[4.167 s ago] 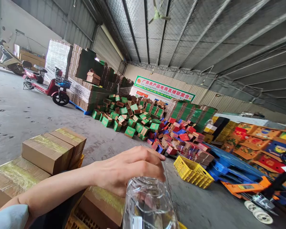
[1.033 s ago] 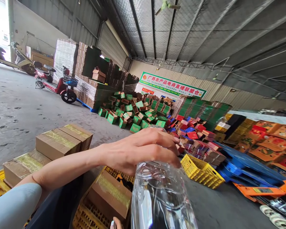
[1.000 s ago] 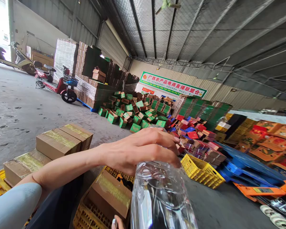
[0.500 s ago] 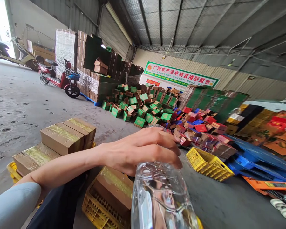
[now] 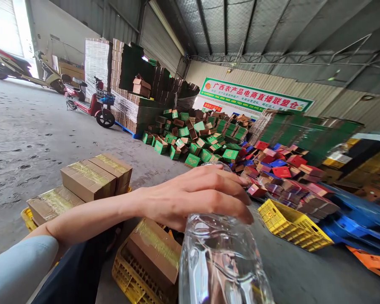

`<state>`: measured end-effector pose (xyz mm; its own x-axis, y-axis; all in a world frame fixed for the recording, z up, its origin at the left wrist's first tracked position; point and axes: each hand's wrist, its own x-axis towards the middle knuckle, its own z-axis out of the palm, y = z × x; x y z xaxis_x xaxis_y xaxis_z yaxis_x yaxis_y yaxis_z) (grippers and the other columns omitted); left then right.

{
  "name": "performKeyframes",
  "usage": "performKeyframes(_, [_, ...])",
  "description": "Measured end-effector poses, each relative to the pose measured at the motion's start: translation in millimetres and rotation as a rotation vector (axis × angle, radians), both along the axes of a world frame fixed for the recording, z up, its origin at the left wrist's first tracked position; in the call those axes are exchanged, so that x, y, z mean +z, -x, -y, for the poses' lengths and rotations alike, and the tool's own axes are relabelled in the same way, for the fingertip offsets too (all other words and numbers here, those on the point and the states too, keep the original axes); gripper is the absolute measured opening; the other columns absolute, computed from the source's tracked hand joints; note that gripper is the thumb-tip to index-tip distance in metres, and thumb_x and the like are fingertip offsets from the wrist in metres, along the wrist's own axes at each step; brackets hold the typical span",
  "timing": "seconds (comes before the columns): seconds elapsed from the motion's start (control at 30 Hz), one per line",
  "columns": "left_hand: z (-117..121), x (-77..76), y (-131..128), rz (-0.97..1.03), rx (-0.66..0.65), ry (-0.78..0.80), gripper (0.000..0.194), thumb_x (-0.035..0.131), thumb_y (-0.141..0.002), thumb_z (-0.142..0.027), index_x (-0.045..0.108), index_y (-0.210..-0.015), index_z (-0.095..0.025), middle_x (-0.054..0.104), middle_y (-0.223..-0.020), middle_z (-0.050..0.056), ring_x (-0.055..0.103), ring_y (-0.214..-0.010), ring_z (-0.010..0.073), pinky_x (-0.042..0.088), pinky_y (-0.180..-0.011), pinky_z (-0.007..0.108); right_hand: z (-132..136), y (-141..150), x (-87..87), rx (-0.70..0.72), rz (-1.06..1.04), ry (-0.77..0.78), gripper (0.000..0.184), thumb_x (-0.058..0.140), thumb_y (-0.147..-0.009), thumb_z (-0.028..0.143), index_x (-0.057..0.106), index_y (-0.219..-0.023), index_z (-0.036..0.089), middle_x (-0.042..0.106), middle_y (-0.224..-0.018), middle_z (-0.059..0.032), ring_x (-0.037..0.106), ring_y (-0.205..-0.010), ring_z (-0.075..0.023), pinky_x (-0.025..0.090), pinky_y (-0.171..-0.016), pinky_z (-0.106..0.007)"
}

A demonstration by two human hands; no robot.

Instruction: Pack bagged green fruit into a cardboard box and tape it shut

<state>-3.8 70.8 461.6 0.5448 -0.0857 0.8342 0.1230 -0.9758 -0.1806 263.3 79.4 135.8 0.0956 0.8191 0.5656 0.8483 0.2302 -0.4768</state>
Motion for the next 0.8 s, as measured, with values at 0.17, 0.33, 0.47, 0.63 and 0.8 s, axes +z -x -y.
performKeyframes(0.17, [-2, 3.9, -1, 0.003, 0.031, -0.019, 0.027, 0.052, -0.108, -0.032, 0.064, -0.129, -0.02, 0.067, -0.127, 0.013, 0.05, -0.144, 0.025, 0.034, -0.125, 0.049, -8, 2, 2.7, 0.004, -0.004, 0.006, 0.037, 0.067, -0.099, 0.04, 0.065, -0.13, 0.02, 0.064, -0.133, -0.0108, 0.066, -0.114, -0.0243, 0.058, -0.096, -0.043])
performKeyframes(0.33, [-2, 8.1, 0, -0.002, 0.05, -0.029, 0.026, 0.051, -0.109, -0.029, 0.064, -0.129, -0.02, 0.066, -0.127, 0.012, 0.049, -0.145, 0.0243, 0.035, -0.125, 0.049, -9, 5, 2.4, 0.01, -0.011, 0.004, 0.036, 0.068, -0.099, 0.04, 0.065, -0.13, 0.022, 0.064, -0.133, -0.0095, 0.066, -0.115, -0.0245, 0.059, -0.095, -0.042])
performKeyframes(0.47, [-2, 11.9, 0, 0.01, 0.039, -0.02, 0.026, 0.047, -0.11, -0.03, 0.065, -0.126, -0.02, 0.067, -0.124, 0.012, 0.051, -0.143, 0.0234, 0.039, -0.123, 0.047, -9, 7, 1.7, 0.017, -0.017, -0.001, 0.035, 0.069, -0.098, 0.04, 0.066, -0.129, 0.022, 0.064, -0.133, -0.0095, 0.066, -0.115, -0.0245, 0.058, -0.095, -0.041])
performKeyframes(0.63, [-4, 13.6, -1, 0.008, 0.031, -0.031, 0.025, 0.049, -0.109, -0.028, 0.065, -0.127, -0.021, 0.067, -0.125, 0.011, 0.052, -0.142, 0.0234, 0.04, -0.123, 0.046, -9, 7, -0.3, 0.023, -0.024, -0.006, 0.034, 0.069, -0.098, 0.04, 0.066, -0.128, 0.024, 0.064, -0.134, -0.0089, 0.066, -0.115, -0.0242, 0.059, -0.095, -0.04])
performKeyframes(0.8, [-7, 11.4, -1, -0.021, 0.046, -0.044, 0.026, 0.054, -0.107, -0.026, 0.064, -0.13, -0.02, 0.065, -0.128, 0.012, 0.05, -0.144, 0.0243, 0.038, -0.123, 0.047, -10, 7, -3.9, 0.028, -0.03, 0.0, 0.034, 0.068, -0.099, 0.04, 0.066, -0.128, 0.024, 0.064, -0.134, -0.0089, 0.066, -0.115, -0.0242, 0.058, -0.095, -0.04])
